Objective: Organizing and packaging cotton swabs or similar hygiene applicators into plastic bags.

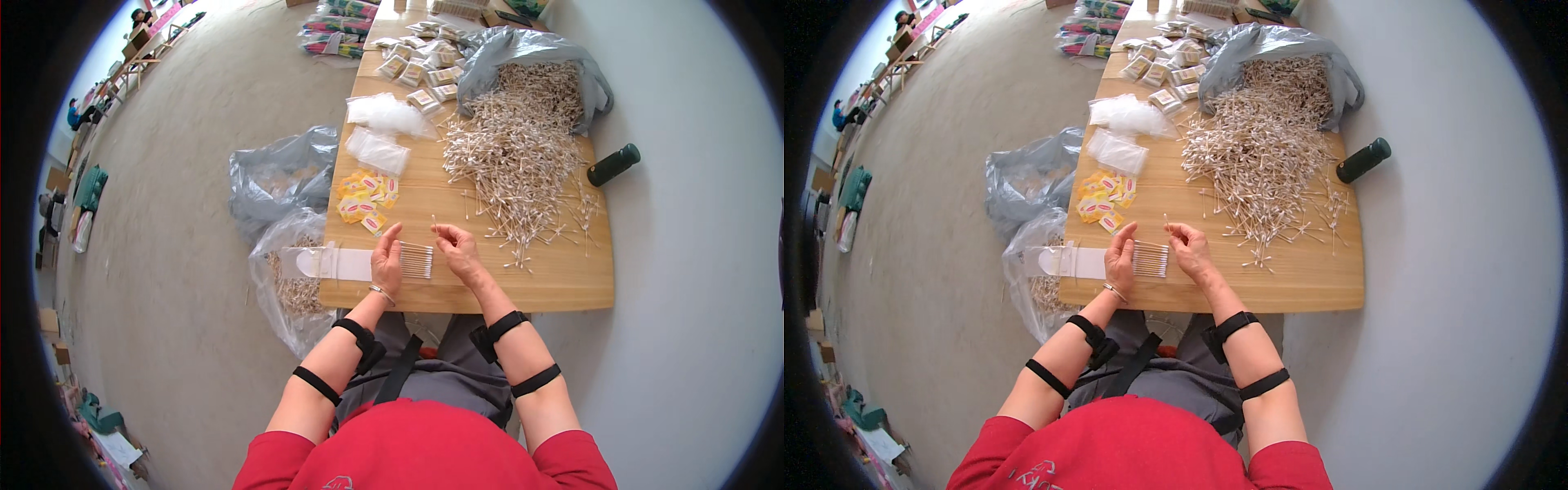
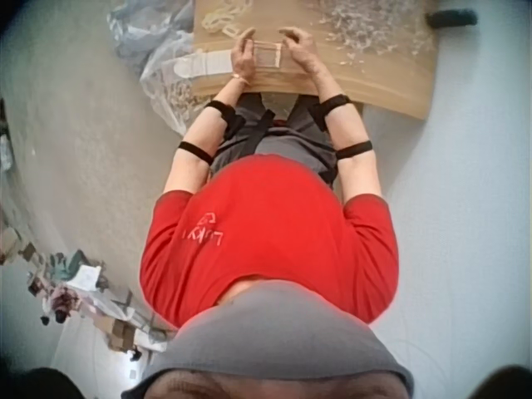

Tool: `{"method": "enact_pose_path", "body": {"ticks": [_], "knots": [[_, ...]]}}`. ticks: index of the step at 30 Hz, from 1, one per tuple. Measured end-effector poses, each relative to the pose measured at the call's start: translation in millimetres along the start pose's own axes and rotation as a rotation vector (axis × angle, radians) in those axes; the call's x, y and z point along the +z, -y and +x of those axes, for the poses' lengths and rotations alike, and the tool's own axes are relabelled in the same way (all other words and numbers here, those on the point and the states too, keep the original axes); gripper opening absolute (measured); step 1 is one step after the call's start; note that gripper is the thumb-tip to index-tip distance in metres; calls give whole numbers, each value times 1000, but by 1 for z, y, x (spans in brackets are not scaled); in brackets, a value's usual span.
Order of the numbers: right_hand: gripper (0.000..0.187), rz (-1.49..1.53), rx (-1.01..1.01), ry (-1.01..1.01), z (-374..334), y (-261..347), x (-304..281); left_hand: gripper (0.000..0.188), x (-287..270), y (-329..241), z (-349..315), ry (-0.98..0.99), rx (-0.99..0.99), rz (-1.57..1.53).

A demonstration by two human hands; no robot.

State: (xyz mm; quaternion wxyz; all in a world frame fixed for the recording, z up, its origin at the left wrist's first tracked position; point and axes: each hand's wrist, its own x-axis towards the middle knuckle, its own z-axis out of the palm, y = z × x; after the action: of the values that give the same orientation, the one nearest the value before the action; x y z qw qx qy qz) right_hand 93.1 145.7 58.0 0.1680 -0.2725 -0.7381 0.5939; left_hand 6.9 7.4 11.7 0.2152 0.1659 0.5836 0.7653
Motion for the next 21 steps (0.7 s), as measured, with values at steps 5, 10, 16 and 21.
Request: {"method": "enact_pose_path", "body": {"ticks": [5,10,16,21], "knots": [[6,552,326,-11,-14,18,4,33,2,-12,-17,85,167,195],[7,759,372,42,-23,27,14,29,3,-31,-22,83,99,104],[3,850,401,149,-30,24,25,15,-10,-42,-20,35,-47,-8],[5,827,443,149,-39,31,30,17,-15,-46,-26,47,-40,-17]]}}
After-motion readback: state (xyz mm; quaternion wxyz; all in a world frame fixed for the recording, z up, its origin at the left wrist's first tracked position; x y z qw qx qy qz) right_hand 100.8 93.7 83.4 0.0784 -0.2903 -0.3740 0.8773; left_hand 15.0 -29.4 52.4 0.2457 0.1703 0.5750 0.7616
